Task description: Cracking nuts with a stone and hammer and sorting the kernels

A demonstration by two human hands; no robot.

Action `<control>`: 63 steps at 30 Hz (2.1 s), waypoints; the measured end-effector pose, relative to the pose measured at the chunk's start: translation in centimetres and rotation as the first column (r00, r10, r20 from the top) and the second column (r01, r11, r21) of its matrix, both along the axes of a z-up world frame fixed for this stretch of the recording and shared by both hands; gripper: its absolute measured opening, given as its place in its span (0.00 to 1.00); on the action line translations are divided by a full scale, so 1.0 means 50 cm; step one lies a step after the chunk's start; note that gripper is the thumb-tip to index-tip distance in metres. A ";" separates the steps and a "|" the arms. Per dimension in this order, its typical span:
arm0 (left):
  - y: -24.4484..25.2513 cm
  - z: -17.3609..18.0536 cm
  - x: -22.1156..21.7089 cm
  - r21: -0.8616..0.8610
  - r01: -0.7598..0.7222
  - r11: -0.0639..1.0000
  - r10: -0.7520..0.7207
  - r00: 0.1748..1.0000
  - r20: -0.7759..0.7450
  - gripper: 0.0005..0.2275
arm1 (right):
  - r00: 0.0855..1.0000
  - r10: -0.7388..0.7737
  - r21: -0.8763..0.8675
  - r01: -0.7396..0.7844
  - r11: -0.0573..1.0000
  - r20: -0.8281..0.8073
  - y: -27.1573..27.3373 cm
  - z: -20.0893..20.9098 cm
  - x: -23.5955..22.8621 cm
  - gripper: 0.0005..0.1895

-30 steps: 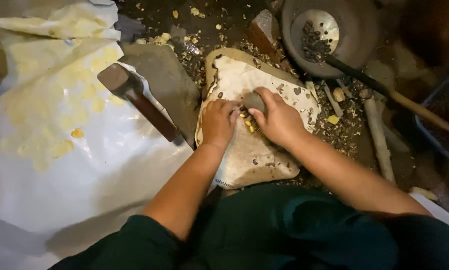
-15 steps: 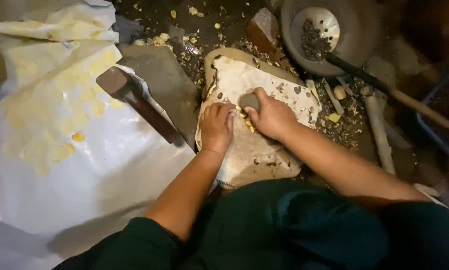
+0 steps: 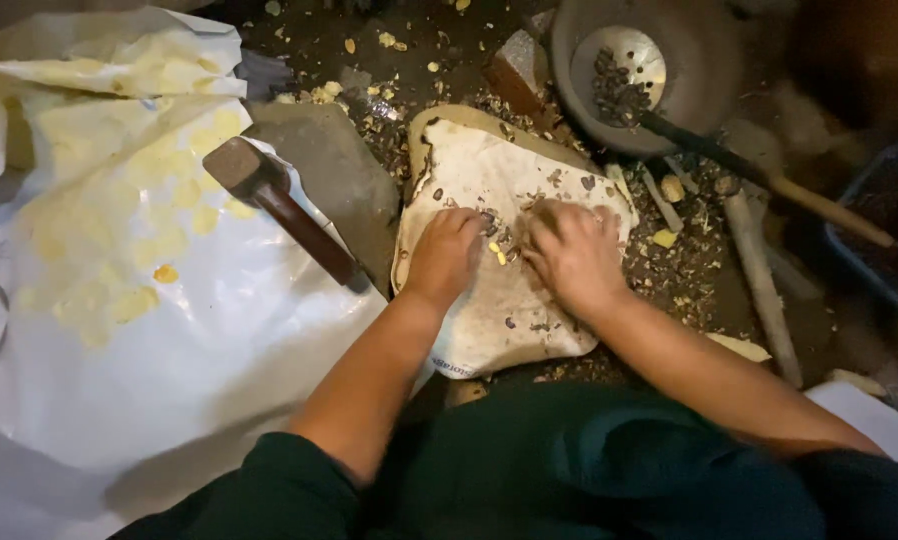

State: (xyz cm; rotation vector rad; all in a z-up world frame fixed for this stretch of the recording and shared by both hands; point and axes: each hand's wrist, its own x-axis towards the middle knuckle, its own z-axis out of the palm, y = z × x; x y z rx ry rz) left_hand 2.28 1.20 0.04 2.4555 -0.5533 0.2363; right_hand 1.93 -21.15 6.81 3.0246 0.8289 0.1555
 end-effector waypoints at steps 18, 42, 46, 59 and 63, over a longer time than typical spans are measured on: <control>0.013 -0.068 0.036 -0.533 -0.744 -0.403 -0.747 0.604 -0.279 0.18 | 0.916 -0.015 0.104 0.062 0.993 -0.401 0.056 -0.171 0.029 0.14; 0.833 0.027 -0.121 -0.583 -0.773 0.250 0.343 0.634 -0.693 0.10 | 0.814 0.108 -0.001 -0.132 0.991 -0.570 0.488 0.266 0.067 0.27; 0.775 0.003 -0.194 -0.367 -0.559 0.744 0.559 0.821 -0.116 0.09 | 0.795 -0.003 0.035 0.030 0.999 -0.606 0.643 0.107 0.100 0.30; 0.691 0.064 -0.192 0.002 -0.537 0.843 0.519 0.816 0.252 0.06 | 0.863 -0.181 0.385 0.387 0.838 -0.473 0.589 0.032 -0.027 0.28; 0.590 0.054 -0.116 -0.139 -0.512 0.847 0.528 0.839 0.127 0.11 | 0.784 -0.162 0.346 0.436 0.831 -0.599 0.587 0.086 -0.008 0.31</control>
